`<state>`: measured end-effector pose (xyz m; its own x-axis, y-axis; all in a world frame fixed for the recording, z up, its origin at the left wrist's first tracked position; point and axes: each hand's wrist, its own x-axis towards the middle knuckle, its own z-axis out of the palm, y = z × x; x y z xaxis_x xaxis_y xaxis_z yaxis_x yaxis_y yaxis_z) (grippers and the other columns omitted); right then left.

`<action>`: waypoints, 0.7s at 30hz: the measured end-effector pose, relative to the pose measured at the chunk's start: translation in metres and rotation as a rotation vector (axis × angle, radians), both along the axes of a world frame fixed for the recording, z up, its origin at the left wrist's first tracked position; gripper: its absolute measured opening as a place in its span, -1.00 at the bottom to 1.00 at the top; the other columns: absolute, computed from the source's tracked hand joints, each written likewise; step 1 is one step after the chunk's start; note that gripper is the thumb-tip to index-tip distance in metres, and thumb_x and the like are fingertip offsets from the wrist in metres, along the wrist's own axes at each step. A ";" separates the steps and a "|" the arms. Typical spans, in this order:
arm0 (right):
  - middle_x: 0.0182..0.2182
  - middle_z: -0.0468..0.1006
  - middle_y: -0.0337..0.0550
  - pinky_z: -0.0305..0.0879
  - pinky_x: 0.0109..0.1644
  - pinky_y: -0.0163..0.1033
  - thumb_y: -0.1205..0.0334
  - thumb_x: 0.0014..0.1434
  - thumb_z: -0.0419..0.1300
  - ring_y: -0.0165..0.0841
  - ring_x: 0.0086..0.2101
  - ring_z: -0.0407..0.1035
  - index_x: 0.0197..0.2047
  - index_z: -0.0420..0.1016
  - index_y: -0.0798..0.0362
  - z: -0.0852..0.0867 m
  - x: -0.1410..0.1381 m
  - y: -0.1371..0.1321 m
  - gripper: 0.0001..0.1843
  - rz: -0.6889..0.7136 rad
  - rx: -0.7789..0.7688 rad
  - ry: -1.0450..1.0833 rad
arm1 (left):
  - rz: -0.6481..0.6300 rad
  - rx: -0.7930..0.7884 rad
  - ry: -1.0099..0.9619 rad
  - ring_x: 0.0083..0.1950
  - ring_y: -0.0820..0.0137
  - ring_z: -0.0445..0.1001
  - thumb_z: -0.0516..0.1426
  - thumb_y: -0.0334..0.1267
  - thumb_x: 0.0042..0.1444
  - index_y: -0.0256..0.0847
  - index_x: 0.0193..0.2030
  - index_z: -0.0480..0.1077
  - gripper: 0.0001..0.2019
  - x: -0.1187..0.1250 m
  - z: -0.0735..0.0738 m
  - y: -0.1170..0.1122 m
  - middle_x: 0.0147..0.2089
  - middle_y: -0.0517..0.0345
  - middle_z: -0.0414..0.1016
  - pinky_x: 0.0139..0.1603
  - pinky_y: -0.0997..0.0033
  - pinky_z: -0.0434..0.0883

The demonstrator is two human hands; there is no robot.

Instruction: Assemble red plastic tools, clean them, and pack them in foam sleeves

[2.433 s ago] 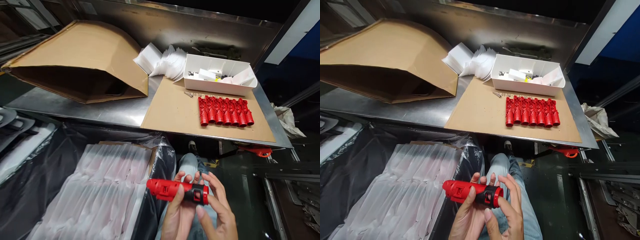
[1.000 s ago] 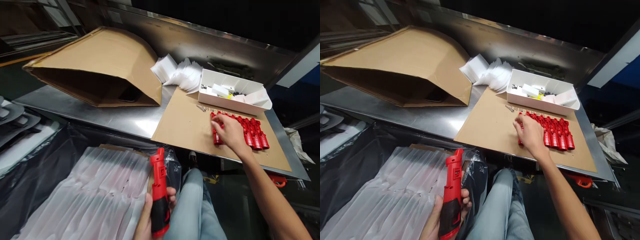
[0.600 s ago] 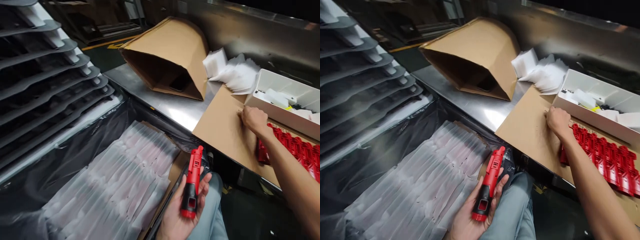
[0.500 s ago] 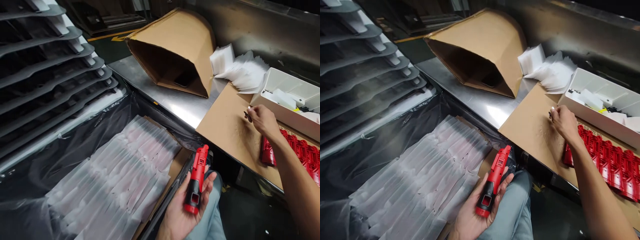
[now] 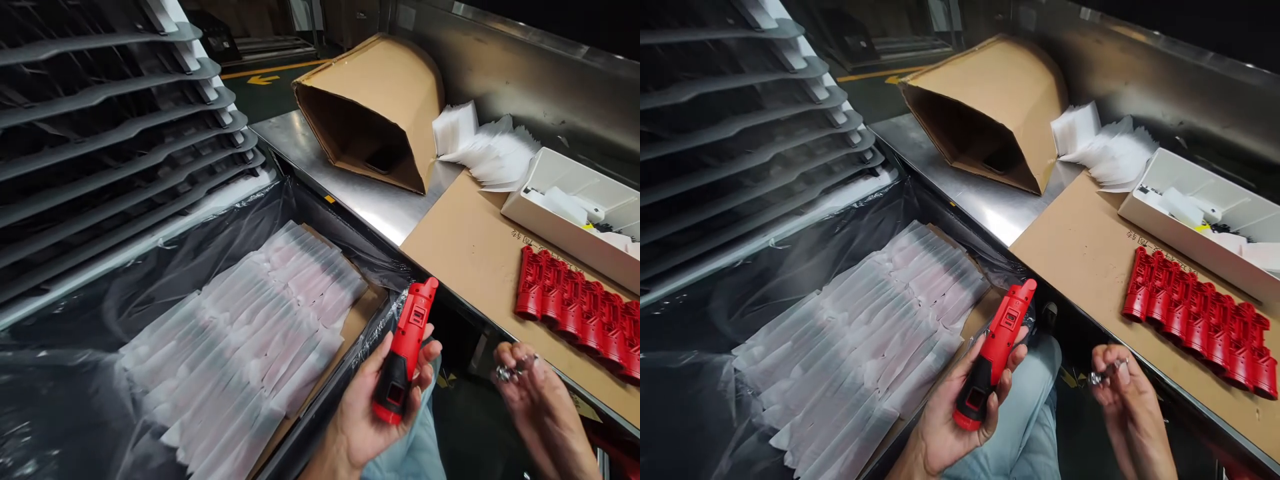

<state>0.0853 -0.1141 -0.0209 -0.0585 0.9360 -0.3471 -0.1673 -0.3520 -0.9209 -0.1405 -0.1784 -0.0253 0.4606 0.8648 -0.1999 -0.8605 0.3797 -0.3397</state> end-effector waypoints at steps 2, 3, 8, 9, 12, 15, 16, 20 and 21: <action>-0.38 0.43 -0.20 0.32 -0.46 -0.49 -0.12 0.15 0.26 -0.46 -0.45 0.24 -0.42 0.46 -0.02 -0.002 0.009 -0.015 -0.66 0.045 0.110 -0.196 | -0.021 0.024 0.038 -0.15 0.37 0.64 0.28 -0.15 0.17 -0.31 0.18 0.42 -0.53 0.002 0.005 -0.004 -0.01 0.02 0.64 -0.23 0.57 0.57; -0.35 0.47 -0.18 0.33 -0.43 -0.51 -0.13 0.18 0.23 -0.45 -0.41 0.29 -0.45 0.45 -0.01 -0.001 0.014 -0.021 -0.63 0.066 0.179 -0.307 | -0.028 0.033 0.049 -0.15 0.35 0.64 0.29 -0.15 0.14 -0.31 0.16 0.43 -0.52 0.003 0.007 -0.006 -0.01 0.01 0.65 -0.23 0.54 0.58; -0.18 0.57 -0.09 0.44 -0.23 -0.42 0.03 0.27 0.17 -0.33 -0.19 0.47 -0.32 0.63 -0.05 0.011 0.040 -0.044 -0.73 0.191 0.589 -0.702 | -0.037 0.014 0.082 -0.20 0.33 0.65 0.36 -0.18 0.06 -0.29 0.12 0.47 -0.51 0.007 0.020 -0.018 -0.02 -0.03 0.64 -0.24 0.47 0.60; -0.18 0.56 -0.09 0.46 -0.21 -0.40 0.07 0.27 0.18 -0.31 -0.17 0.48 -0.28 0.65 -0.07 0.014 0.043 -0.048 -0.77 0.198 0.660 -0.746 | -0.042 -0.003 0.090 -0.21 0.34 0.64 0.37 -0.19 0.04 -0.36 0.09 0.47 -0.51 0.008 0.022 -0.021 -0.04 -0.06 0.65 -0.24 0.47 0.59; -0.18 0.54 -0.09 0.51 -0.20 -0.36 0.14 0.22 0.24 -0.28 -0.19 0.52 -0.22 0.68 -0.08 0.026 0.043 -0.062 -0.83 0.179 0.776 -0.790 | -0.077 -0.049 0.125 -0.26 0.35 0.64 0.41 -0.21 -0.02 -0.61 0.01 0.46 -0.46 0.010 0.026 -0.027 -0.19 -0.12 0.66 -0.23 0.47 0.59; -0.20 0.58 -0.11 0.56 -0.24 -0.32 0.19 0.20 0.28 -0.29 -0.25 0.56 -0.04 0.62 -0.09 0.037 0.030 -0.079 -0.75 0.052 0.747 -0.622 | -0.073 -0.075 0.224 -0.37 0.44 0.60 0.44 -0.22 -0.08 -0.61 -0.10 0.50 -0.50 0.014 0.031 -0.032 -0.30 -0.03 0.63 -0.28 0.49 0.58; -0.21 0.60 -0.12 0.57 -0.24 -0.32 0.20 0.20 0.29 -0.29 -0.26 0.57 0.06 0.56 -0.11 0.040 0.024 -0.085 -0.66 -0.016 0.711 -0.539 | -0.059 -0.077 0.285 -0.40 0.46 0.57 0.44 -0.22 -0.09 -0.57 -0.15 0.53 -0.54 0.016 0.033 -0.034 -0.31 -0.01 0.62 -0.30 0.50 0.58; -0.19 0.60 -0.19 0.56 -0.09 -0.39 0.17 0.20 0.32 -0.37 -0.20 0.59 0.14 0.47 -0.10 0.048 0.000 -0.109 -0.57 -0.271 0.554 -0.313 | 0.057 -0.010 0.591 -0.34 0.43 0.55 0.36 -0.15 0.05 -0.31 -0.07 0.58 -0.66 0.024 0.047 -0.040 -0.24 -0.01 0.62 -0.18 0.40 0.56; -0.17 0.60 -0.21 0.55 -0.06 -0.41 0.17 0.19 0.33 -0.38 -0.18 0.59 0.08 0.50 -0.09 0.049 -0.004 -0.114 -0.63 -0.314 0.533 -0.283 | 0.072 0.019 0.634 -0.29 0.39 0.56 0.30 -0.15 0.12 -0.22 0.01 0.56 -0.66 0.026 0.049 -0.042 -0.20 -0.02 0.63 -0.11 0.33 0.56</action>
<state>0.0815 -0.2277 0.0284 0.2689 0.9413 0.2039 0.0853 0.1876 -0.9785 -0.1146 -0.2200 0.0241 0.1986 0.8952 -0.3990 -0.9157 0.3145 0.2500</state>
